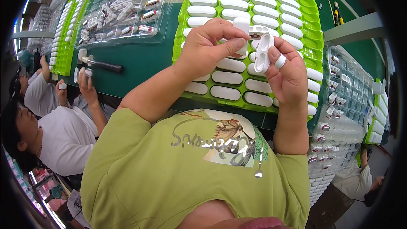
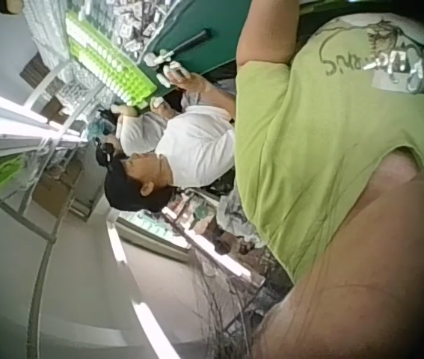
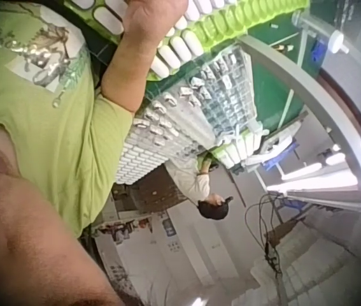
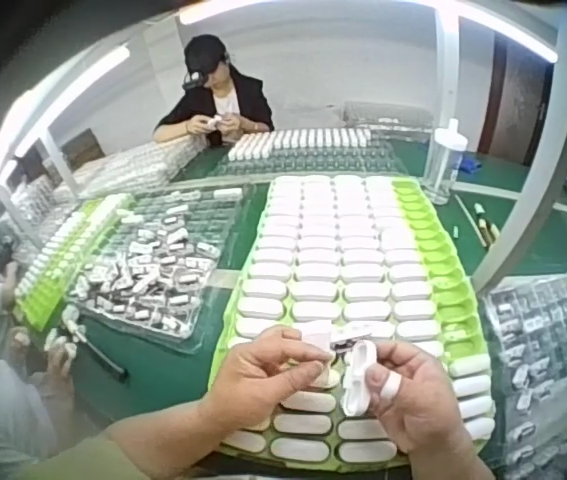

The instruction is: The person assembles small electronic components by hand, inserting circuit boards and batteries into white plastic cases.

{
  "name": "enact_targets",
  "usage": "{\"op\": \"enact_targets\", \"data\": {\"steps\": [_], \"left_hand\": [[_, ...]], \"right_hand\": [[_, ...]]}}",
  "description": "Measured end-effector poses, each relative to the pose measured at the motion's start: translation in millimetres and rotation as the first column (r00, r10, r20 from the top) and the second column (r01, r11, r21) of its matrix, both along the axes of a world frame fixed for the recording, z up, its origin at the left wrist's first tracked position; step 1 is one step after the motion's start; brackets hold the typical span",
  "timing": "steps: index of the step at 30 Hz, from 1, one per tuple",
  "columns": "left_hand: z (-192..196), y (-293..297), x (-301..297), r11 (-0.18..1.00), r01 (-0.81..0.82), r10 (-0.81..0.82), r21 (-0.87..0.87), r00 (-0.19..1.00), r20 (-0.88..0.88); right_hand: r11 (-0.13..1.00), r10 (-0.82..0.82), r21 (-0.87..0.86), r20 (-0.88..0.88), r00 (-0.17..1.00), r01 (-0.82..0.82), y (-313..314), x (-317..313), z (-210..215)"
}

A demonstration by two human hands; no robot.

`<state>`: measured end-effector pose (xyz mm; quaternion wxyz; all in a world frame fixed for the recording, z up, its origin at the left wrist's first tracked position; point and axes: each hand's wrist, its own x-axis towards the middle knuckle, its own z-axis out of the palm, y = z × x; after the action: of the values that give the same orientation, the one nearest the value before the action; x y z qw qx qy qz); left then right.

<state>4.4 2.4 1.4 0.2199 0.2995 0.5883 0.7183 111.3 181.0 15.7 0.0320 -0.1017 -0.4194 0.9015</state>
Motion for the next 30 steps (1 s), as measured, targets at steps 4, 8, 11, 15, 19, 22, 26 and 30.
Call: {"op": "enact_targets", "data": {"steps": [4, 8, 11, 15, 19, 22, 26, 30], "left_hand": [[6.1, -3.1, -2.8, 0.993, 0.118, -0.111, -0.002, 0.941, 0.321], [9.9, -2.9, -1.9, 0.988, 0.146, -0.151, 0.046, 0.883, 0.444], [10.6, 0.0, -2.2, 0.986, 0.155, -0.167, 0.067, 0.831, 0.531], [9.2, 0.7, -1.5, 0.987, 0.145, -0.16, 0.069, 0.844, 0.511], [10.6, 0.9, -1.2, 0.989, 0.139, -0.147, 0.054, 0.851, 0.504], [9.4, 0.6, -1.4, 0.99, 0.137, -0.141, 0.044, 0.862, 0.487], [7.8, 0.9, -0.8, 0.991, 0.127, -0.136, 0.05, 0.871, 0.472], [9.3, -1.0, -1.8, 0.989, 0.145, -0.147, 0.036, 0.89, 0.432]], "right_hand": [[0.998, -0.031, 0.054, 0.01, 0.999, 0.031, 3.5, -0.1, -4.6], [0.997, -0.034, 0.071, 0.019, 0.999, 0.032, -0.3, -2.2, -0.1], [0.995, -0.029, 0.092, 0.021, 0.999, 0.027, -0.3, -3.3, -3.2], [0.993, -0.023, 0.113, 0.044, 0.999, 0.017, -1.3, -4.3, -3.3], [0.993, -0.025, 0.118, 0.052, 0.998, 0.019, -2.0, -4.4, -3.5], [0.993, -0.016, 0.118, 0.052, 0.999, 0.009, -1.7, -4.5, -3.2], [0.993, -0.013, 0.116, 0.053, 0.998, 0.007, -1.3, -4.4, -5.4], [0.992, 0.001, 0.125, 0.067, 0.998, -0.01, -1.1, -4.6, -5.8]]}}
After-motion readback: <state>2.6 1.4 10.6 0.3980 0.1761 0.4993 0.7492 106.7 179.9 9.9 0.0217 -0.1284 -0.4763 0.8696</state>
